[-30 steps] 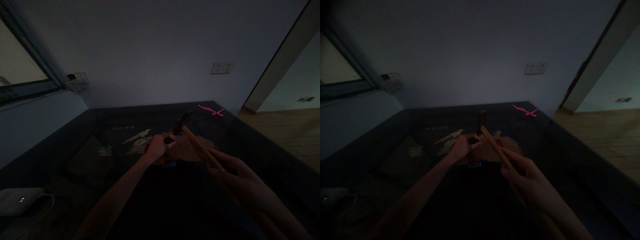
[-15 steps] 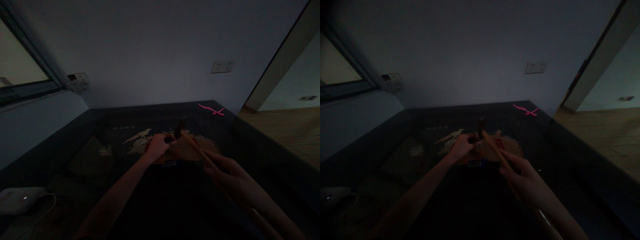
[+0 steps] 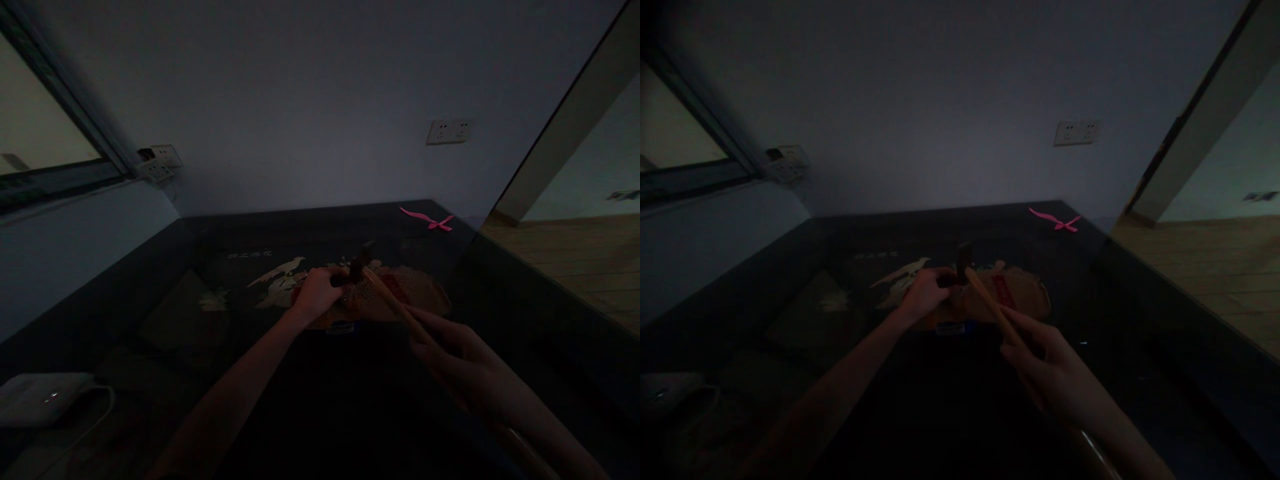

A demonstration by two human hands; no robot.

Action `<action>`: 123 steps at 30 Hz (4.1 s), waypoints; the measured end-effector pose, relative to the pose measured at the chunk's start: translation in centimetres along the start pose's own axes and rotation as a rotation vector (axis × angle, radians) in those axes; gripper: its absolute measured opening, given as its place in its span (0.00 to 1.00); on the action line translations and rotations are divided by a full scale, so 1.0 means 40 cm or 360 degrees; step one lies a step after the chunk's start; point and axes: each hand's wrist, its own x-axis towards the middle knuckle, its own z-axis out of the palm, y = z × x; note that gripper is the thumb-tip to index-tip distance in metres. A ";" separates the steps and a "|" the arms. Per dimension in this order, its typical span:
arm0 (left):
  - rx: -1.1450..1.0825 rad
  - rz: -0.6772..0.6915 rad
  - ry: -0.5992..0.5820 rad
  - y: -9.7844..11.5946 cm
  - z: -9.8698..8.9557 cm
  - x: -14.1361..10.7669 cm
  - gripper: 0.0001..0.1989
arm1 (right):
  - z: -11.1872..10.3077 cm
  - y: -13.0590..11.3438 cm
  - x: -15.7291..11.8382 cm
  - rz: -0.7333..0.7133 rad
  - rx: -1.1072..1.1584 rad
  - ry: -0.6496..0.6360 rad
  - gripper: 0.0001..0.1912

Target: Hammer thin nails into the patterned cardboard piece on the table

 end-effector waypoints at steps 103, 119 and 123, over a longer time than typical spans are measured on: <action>-0.0059 -0.0251 0.0067 -0.034 -0.042 -0.035 0.06 | 0.064 -0.014 0.034 -0.0113 0.0453 -0.0136 0.37; 0.0160 -0.0085 -0.0182 -0.049 -0.128 -0.040 0.07 | 0.023 -0.028 -0.011 -0.0134 0.0338 0.0056 0.37; 0.0192 -0.0102 -0.0138 -0.054 -0.128 -0.038 0.05 | 0.027 -0.032 -0.005 -0.0114 0.0199 0.0040 0.35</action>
